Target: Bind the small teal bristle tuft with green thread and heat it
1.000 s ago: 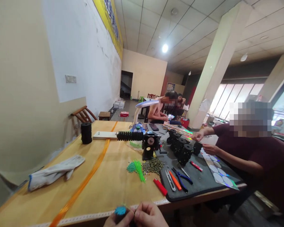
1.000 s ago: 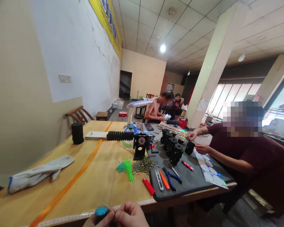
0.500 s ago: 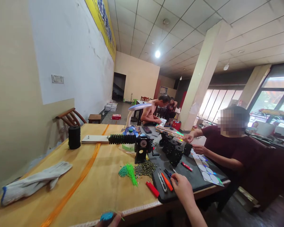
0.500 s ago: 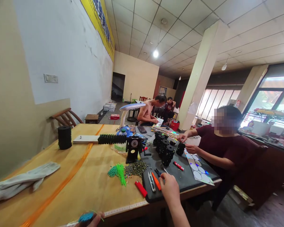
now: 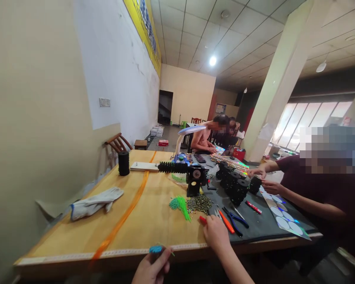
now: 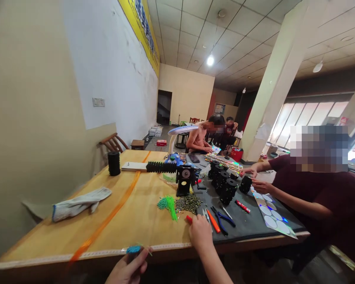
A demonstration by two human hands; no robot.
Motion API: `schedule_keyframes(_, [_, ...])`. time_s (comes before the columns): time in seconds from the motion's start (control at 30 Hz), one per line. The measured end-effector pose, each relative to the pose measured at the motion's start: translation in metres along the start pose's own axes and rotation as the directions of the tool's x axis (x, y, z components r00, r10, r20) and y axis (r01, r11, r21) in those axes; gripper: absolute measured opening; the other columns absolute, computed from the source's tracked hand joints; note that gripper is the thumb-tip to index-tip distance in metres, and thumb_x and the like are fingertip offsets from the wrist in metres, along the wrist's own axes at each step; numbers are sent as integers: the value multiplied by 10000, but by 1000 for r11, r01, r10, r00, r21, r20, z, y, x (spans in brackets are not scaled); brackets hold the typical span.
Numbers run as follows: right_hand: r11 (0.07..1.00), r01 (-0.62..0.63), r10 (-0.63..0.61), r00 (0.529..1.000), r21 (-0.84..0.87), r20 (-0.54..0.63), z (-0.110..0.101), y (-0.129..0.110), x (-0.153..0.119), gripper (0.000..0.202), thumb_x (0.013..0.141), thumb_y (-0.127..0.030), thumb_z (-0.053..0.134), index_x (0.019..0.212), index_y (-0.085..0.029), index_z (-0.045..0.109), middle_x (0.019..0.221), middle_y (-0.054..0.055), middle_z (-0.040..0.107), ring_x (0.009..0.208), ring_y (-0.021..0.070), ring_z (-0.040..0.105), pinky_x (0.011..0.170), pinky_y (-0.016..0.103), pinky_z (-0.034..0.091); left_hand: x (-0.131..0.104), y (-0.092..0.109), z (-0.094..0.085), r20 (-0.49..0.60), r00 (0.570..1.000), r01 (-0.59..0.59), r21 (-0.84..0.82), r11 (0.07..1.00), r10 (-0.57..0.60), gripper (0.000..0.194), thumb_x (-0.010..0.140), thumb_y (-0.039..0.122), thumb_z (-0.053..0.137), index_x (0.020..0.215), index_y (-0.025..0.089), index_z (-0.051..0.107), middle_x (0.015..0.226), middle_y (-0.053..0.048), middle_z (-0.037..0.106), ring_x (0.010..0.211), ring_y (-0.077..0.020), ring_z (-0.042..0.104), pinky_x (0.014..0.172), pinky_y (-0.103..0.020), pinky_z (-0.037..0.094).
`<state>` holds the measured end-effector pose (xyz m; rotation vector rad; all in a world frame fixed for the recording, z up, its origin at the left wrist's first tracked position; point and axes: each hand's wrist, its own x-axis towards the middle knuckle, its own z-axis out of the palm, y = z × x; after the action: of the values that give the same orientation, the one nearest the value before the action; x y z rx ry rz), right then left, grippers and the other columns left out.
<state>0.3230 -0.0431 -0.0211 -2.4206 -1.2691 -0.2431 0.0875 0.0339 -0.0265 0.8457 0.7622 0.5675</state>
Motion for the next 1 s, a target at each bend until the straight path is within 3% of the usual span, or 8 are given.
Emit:
schedule_keyframes(0.17, [936,-26,31,1000,351,-6,8,-16,-28,144,826,-230,429,805,-199,568,619,-12,551,565,161,522,546,259,365,2,-5,-4,-106,992,-71,-70,995,64,603,403,552,889,768,95,742,737,-144,745,614,-152,666,332,-112,137])
schedule_keyframes(0.23, [634,-131,83,991,762,101,17,-34,-53,234,831,-427,495,799,-205,560,603,-29,518,506,129,466,484,238,341,1,-7,-5,-105,991,-92,-77,993,84,584,436,547,883,792,102,754,777,-163,756,668,-180,690,324,-115,125])
schedule_keyframes(0.33, [166,-360,45,933,918,358,32,-67,-90,568,723,-729,551,908,-193,581,476,-85,416,389,85,320,388,206,242,-3,-6,-5,-71,996,-60,-82,995,54,583,455,543,880,840,120,766,800,-167,767,681,-180,700,319,-116,112])
schedule_keyframes(0.5, [-37,-337,-13,942,941,336,37,-99,-124,584,680,-748,623,875,-201,563,500,-84,471,384,47,325,402,175,266,-25,1,-1,-23,999,-27,-130,991,24,557,427,470,916,832,120,763,929,-171,773,920,-239,717,329,-100,167])
schedule_keyframes(0.63, [-34,-489,9,872,872,490,29,-102,-129,654,553,-847,605,675,-211,516,439,-107,365,353,39,242,356,177,221,-44,5,6,-8,1000,-8,-210,978,7,477,422,400,936,766,136,737,1003,-146,768,928,-255,728,325,-97,177])
schedule_keyframes(0.73, [130,-527,86,850,840,520,24,-102,-131,747,634,-933,316,491,-214,463,362,-73,310,325,61,233,338,210,198,-56,6,10,11,1000,16,-248,969,-13,451,412,349,947,735,136,716,1016,-144,767,914,-252,734,319,-93,188])
schedule_keyframes(0.87, [348,-287,170,955,892,241,21,-99,-134,651,688,-830,474,577,-205,620,432,-6,485,436,135,440,436,254,384,-67,7,11,36,999,17,-263,965,-8,452,388,333,954,709,128,710,1010,-151,768,870,-244,741,314,-95,188])
schedule_keyframes(1.0, [560,-14,120,991,828,-65,25,-98,-136,506,696,-724,585,813,-250,719,579,34,638,572,209,568,582,310,495,-68,7,9,52,998,-27,-203,979,39,440,445,368,935,759,126,743,1011,-158,765,852,-219,733,317,-93,174])
